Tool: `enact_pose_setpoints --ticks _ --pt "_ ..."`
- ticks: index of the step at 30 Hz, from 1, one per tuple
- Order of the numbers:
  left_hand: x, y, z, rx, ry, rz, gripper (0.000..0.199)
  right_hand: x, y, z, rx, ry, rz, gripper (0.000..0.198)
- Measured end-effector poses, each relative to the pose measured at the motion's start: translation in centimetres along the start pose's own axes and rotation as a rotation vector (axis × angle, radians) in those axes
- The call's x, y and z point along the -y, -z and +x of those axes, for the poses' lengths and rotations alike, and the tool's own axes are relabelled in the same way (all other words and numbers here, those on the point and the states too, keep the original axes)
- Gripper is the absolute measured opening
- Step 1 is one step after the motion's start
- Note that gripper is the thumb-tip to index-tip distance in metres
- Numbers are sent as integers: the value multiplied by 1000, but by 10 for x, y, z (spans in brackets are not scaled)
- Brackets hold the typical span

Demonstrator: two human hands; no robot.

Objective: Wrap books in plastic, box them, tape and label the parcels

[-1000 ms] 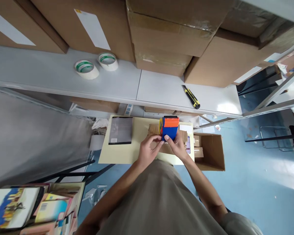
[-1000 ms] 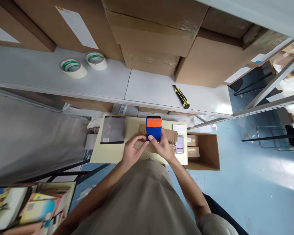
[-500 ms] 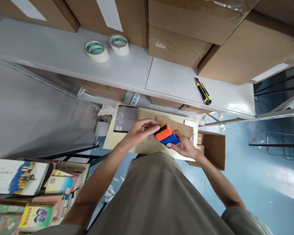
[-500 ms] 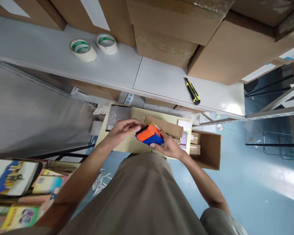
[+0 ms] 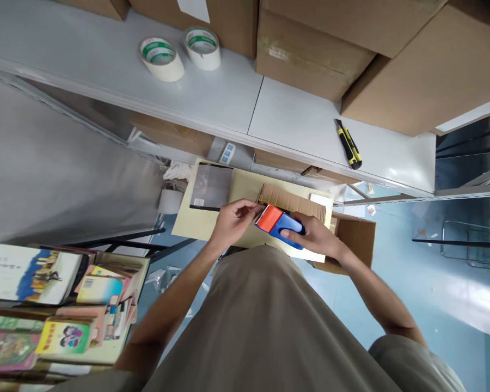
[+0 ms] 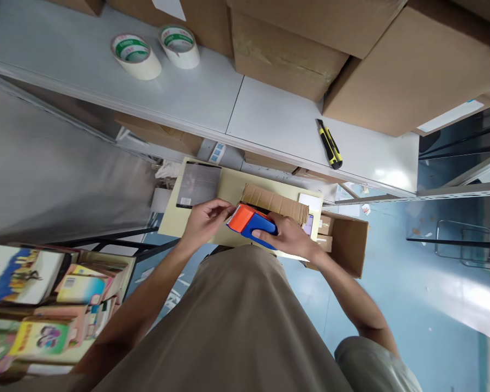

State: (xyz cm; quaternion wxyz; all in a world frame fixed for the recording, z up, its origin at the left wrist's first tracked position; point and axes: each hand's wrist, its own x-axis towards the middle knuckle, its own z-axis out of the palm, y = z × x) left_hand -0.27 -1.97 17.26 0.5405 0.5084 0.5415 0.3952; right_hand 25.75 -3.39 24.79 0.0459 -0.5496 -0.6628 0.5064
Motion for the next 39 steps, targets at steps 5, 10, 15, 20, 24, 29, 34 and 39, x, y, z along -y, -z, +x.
enact_pose_setpoints --ticks 5,10,15,20,24,29,34,39 --pt "19 -9 -13 -66 52 -64 43 18 26 -11 91 -48 -137 58" --pt "49 10 5 -230 111 -76 49 18 61 -29 115 -171 -260 61" --pt "85 12 32 -128 212 -184 56 29 75 -36 127 -240 -203 62" --pt "106 1 41 -132 279 -251 61 48 65 -22 95 -285 -145 65" --pt "120 -2 47 -128 319 -299 63 57 59 -2 64 -242 -210 69" --pt "136 -13 49 -127 356 -324 58 68 55 20 82 -212 -252 71" --pt "141 -29 47 -123 444 -337 44 71 52 33 102 -229 -274 71" --pt "143 -40 51 -142 366 -260 33 68 48 38 104 -295 -277 70"
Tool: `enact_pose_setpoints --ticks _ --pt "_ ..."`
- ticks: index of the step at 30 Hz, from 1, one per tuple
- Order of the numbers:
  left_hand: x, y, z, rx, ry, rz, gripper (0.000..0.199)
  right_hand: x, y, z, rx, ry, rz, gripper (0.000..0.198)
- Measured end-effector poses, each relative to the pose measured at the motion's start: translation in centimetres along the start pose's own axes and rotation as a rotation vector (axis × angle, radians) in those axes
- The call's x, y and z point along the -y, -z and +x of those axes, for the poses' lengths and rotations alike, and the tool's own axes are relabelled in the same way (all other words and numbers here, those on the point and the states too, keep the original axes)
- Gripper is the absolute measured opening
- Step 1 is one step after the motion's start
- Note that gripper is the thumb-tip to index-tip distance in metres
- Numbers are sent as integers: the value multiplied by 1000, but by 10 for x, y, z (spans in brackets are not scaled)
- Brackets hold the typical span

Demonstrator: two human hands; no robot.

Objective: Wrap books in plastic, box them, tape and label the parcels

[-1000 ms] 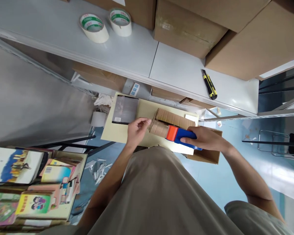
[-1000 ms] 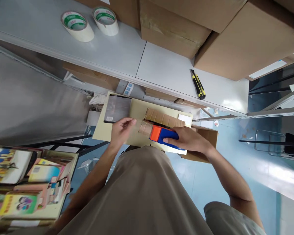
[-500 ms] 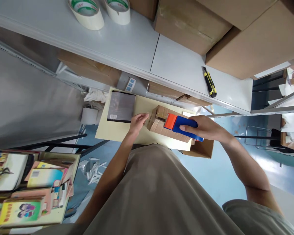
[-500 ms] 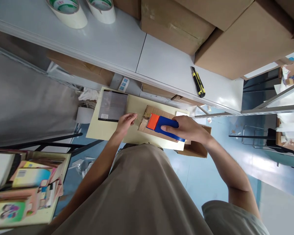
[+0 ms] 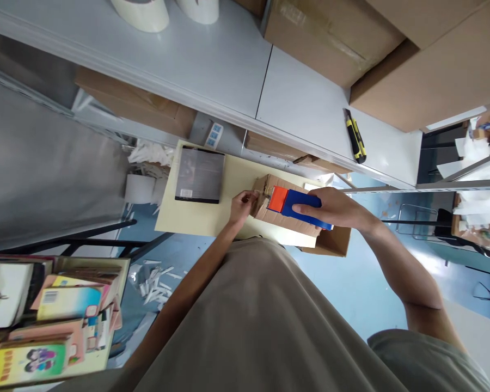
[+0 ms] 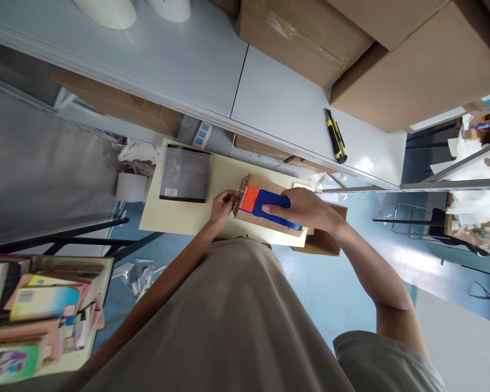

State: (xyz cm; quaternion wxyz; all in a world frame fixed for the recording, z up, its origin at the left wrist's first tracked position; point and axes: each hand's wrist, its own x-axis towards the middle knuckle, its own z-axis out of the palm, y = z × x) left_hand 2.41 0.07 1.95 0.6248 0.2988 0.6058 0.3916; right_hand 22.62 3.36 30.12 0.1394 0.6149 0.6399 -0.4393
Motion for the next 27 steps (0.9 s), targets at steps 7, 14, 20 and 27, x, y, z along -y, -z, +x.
enact_pose_setpoints --ticks 7,14,20,27 --pt "4 5 0 62 -138 141 40 -3 2 2 10 13 22 69" --pt "-41 27 -17 401 -554 336 94 -10 8 0 30 -10 7 72" --pt "-52 10 -5 498 -721 655 61 -2 12 -4 63 -35 -68 74" --pt "-48 13 -2 503 -662 685 51 -9 15 -9 56 -72 -99 73"
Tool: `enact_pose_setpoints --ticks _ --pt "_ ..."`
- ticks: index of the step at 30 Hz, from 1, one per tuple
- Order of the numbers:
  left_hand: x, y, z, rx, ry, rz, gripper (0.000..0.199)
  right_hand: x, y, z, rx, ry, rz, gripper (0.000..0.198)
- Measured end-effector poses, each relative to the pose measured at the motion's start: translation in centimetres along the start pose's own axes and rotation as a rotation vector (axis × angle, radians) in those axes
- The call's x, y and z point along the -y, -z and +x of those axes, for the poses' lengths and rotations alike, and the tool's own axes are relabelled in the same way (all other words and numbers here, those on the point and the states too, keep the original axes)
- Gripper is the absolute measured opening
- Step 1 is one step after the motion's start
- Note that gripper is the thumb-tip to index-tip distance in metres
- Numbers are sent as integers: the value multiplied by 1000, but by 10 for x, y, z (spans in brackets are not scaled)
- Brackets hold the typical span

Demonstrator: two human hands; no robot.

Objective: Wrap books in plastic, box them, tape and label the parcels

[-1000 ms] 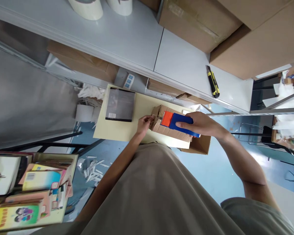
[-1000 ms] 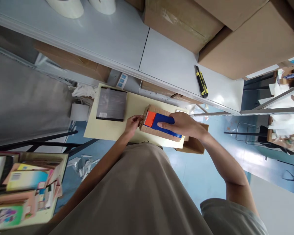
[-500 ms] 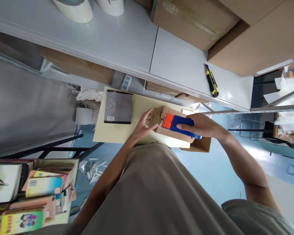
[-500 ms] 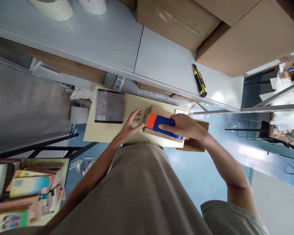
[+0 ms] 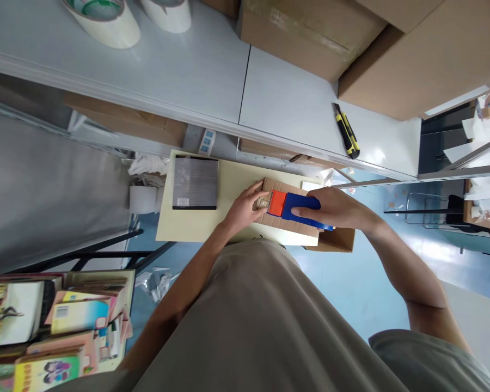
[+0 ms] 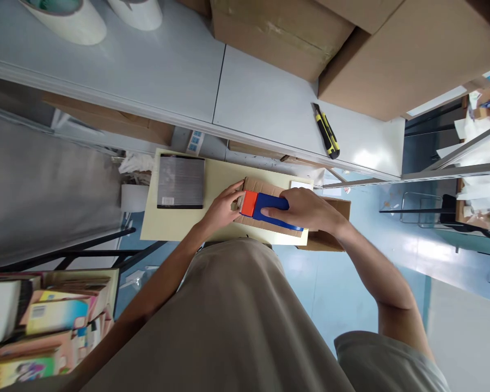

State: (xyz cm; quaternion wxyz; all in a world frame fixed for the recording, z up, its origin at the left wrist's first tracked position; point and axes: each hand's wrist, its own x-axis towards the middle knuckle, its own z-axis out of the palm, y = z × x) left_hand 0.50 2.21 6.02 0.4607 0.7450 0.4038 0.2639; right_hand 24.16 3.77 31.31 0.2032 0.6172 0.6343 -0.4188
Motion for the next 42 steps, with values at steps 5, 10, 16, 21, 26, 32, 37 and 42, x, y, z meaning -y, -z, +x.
enact_pose_setpoints --ticks 5,10,16,21,26,32,37,42 --pt "-3 -2 -1 -24 46 2 45 -14 5 -3 1 -18 -16 72" --pt "0 -3 -3 -54 45 21 47 -43 0 -6 33 -62 -34 72" --pt "3 -7 -5 -53 60 -57 50 -81 -26 4 43 -103 -39 73" --pt "6 -14 -9 -120 176 -189 64 -96 -47 22 116 -130 35 73" --pt "2 -14 -13 -123 285 -290 51 -100 -61 34 92 -160 -22 68" --pt "-27 -21 -8 -142 428 -170 41 -104 -69 34 55 -185 -75 67" --pt "-47 -39 1 -298 545 234 30 -107 -73 35 18 -142 -70 70" --pt "-45 -31 -7 -329 560 402 29 -96 -69 23 37 -61 38 70"
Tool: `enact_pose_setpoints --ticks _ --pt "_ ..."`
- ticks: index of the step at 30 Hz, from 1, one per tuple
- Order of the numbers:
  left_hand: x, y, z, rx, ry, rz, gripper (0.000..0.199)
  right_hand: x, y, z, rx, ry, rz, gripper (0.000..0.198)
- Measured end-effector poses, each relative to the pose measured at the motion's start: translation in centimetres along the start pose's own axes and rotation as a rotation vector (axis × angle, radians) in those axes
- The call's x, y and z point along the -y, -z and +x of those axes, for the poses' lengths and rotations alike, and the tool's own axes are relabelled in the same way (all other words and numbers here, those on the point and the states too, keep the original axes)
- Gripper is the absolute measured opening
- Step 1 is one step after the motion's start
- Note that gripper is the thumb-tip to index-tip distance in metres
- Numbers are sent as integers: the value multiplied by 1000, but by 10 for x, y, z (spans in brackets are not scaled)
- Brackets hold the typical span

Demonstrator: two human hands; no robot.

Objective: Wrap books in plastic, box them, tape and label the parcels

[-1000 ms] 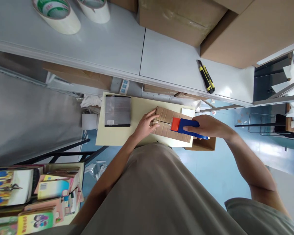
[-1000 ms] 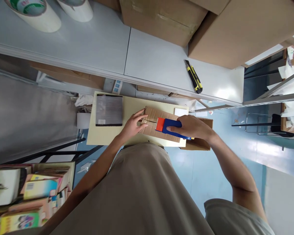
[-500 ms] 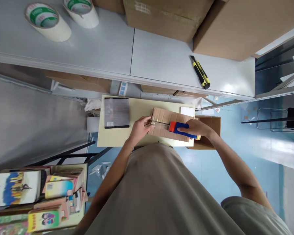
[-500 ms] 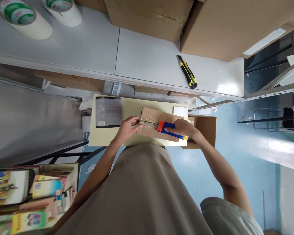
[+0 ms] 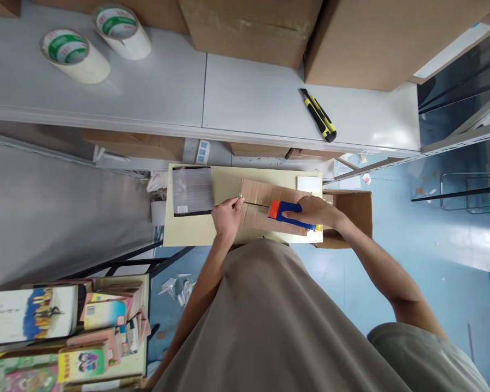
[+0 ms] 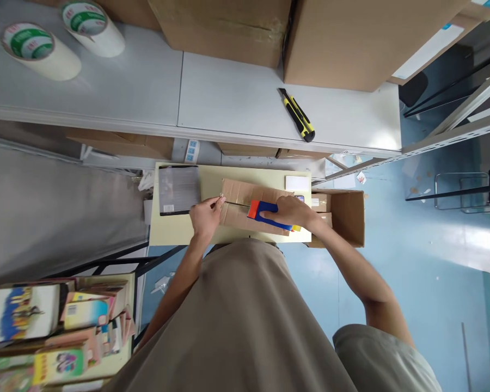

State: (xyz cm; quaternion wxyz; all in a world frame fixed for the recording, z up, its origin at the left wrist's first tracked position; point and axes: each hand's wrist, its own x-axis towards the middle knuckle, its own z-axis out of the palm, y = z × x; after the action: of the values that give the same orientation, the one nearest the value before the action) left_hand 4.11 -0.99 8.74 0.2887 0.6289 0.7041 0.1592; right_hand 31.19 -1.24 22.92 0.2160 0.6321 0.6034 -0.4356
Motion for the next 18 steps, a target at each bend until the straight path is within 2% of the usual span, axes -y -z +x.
enact_pose_setpoints --ticks 4,9,18 --pt "24 23 4 -46 71 85 33 -8 9 -21 1 51 15 71" --pt "49 46 6 -111 109 128 34 -46 19 -46 30 41 13 73" --pt "47 40 0 -91 107 143 34 -79 13 -42 132 8 66 67"
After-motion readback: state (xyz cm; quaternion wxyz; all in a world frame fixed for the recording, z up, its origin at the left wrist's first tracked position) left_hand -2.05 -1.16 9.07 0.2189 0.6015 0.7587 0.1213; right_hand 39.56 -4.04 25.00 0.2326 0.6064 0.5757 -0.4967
